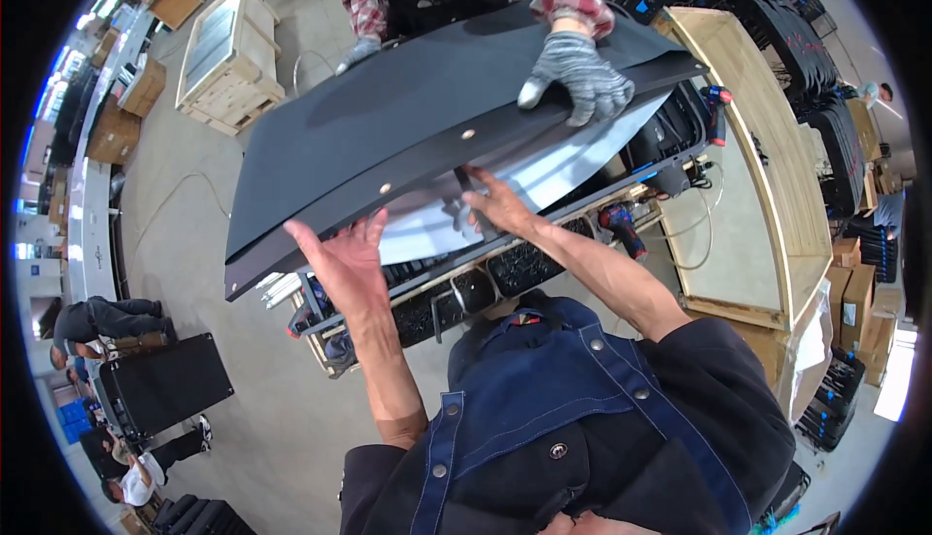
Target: Assembling components of a treadmill, including attaching panels and wiring using power tools.
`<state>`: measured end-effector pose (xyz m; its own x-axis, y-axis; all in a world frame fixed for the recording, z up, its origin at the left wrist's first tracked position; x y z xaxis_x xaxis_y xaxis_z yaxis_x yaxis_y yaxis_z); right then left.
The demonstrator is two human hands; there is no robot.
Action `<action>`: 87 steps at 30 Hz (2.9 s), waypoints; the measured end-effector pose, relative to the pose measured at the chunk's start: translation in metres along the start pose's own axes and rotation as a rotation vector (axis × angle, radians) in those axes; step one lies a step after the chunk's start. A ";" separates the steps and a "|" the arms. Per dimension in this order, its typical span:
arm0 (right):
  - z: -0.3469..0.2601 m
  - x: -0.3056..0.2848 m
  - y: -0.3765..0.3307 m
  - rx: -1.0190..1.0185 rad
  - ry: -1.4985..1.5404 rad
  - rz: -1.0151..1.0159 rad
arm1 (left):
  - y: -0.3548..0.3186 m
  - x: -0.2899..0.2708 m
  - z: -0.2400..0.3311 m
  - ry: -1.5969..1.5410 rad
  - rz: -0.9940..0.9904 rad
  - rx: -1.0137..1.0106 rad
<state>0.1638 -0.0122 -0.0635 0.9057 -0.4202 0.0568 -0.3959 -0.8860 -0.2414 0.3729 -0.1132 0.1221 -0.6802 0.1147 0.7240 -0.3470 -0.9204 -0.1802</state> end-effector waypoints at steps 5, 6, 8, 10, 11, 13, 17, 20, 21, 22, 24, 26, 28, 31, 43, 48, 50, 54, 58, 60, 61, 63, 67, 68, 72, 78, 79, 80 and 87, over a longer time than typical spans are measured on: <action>-0.046 -0.072 -0.011 0.163 -0.298 -0.228 | 0.005 -0.004 -0.012 0.226 0.258 0.165; -0.066 -0.102 -0.025 0.126 -0.112 -0.188 | 0.001 -0.006 -0.012 0.255 0.279 0.165; -0.073 -0.179 -0.037 0.007 -0.009 0.062 | 0.000 -0.012 -0.013 0.282 0.336 0.191; -0.101 -0.246 -0.057 -0.214 0.504 0.217 | -0.004 -0.024 -0.014 0.230 0.314 0.168; -0.114 -0.277 -0.062 -0.211 0.629 0.423 | -0.007 -0.018 -0.019 0.230 0.346 0.181; -0.166 -0.305 -0.068 -0.142 0.667 0.449 | -0.014 -0.004 -0.026 0.264 0.449 0.183; -0.115 -0.350 -0.056 0.111 0.384 0.737 | -0.028 -0.043 -0.051 0.250 0.457 0.090; -0.086 -0.359 -0.066 0.068 0.341 0.601 | -0.042 -0.092 -0.073 0.143 0.557 0.018; -0.081 -0.357 -0.066 0.077 0.327 0.582 | -0.046 -0.109 -0.079 0.057 0.622 -0.015; -0.078 -0.353 -0.069 0.103 0.236 0.650 | -0.044 -0.119 -0.080 0.163 0.606 -0.033; -0.063 -0.359 -0.069 0.165 0.030 0.771 | -0.045 -0.139 -0.084 0.251 0.621 -0.043; -0.051 -0.366 -0.070 0.179 -0.123 0.773 | -0.049 -0.155 -0.088 0.329 0.617 -0.056; -0.054 -0.364 -0.078 0.170 -0.311 0.795 | -0.055 -0.173 -0.086 0.329 0.598 -0.042; -0.057 -0.359 -0.108 0.166 -0.382 0.758 | -0.063 -0.185 -0.080 0.315 0.567 -0.012; -0.031 -0.348 -0.108 0.072 -0.684 0.687 | -0.087 -0.206 -0.073 0.818 0.424 -0.257; -0.036 -0.376 -0.131 -0.265 -1.319 0.125 | -0.090 -0.217 -0.089 0.330 0.272 -0.204; -0.054 -0.379 -0.124 -0.006 -1.240 0.148 | -0.081 -0.221 -0.109 0.222 0.242 -0.179; -0.068 -0.376 -0.112 -0.165 -1.306 0.094 | -0.058 -0.251 -0.139 -0.068 0.260 0.005; -0.070 -0.391 -0.114 -0.078 -1.324 0.082 | -0.044 -0.258 -0.153 -0.089 0.228 0.058; -0.063 -0.394 -0.101 -0.165 -1.320 0.045 | -0.040 -0.287 -0.146 -0.181 0.261 0.064; -0.062 -0.390 -0.095 -0.177 -1.311 0.023 | -0.044 -0.304 -0.144 -0.270 0.318 0.023; -0.053 -0.410 -0.106 -0.169 -1.326 0.046 | -0.047 -0.286 -0.147 -0.309 0.190 -0.087; -0.041 -0.406 -0.117 -0.153 -1.228 0.158 | -0.045 -0.282 -0.138 -0.288 0.069 -0.051; -0.033 -0.393 -0.115 -0.148 -1.193 0.243 | -0.049 -0.296 -0.129 -0.232 -0.074 -0.020; -0.032 -0.415 -0.179 -0.443 -1.034 0.552 | -0.060 -0.216 -0.182 -0.042 0.307 -0.143; 0.045 -0.568 -0.181 0.155 -0.543 0.788 | -0.116 -0.297 -0.241 0.277 0.085 -0.849; 0.075 -0.599 -0.198 0.400 -0.641 0.688 | -0.138 -0.272 -0.268 0.602 0.261 -0.909; 0.109 -0.625 -0.205 0.500 -0.726 0.821 | -0.155 -0.258 -0.272 0.738 0.310 -0.973; 0.325 -0.743 -0.216 0.422 -0.456 0.977 | -0.230 -0.199 -0.279 0.943 0.474 -1.035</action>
<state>-0.3744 0.5552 -0.3685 0.2465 -0.7039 -0.6661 -0.9530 -0.0510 -0.2988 0.4076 0.1798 -0.1661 -0.8773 0.4545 -0.1540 0.0023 -0.3170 -0.9484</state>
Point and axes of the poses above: each hand's wrist, its own y-axis towards the middle knuckle, its own x-axis out of the palm, z = x × y, the point moved 2 cm from there along y, towards the middle knuckle, and after that the axes turned 2 degrees about z, right-handed, at the moved point
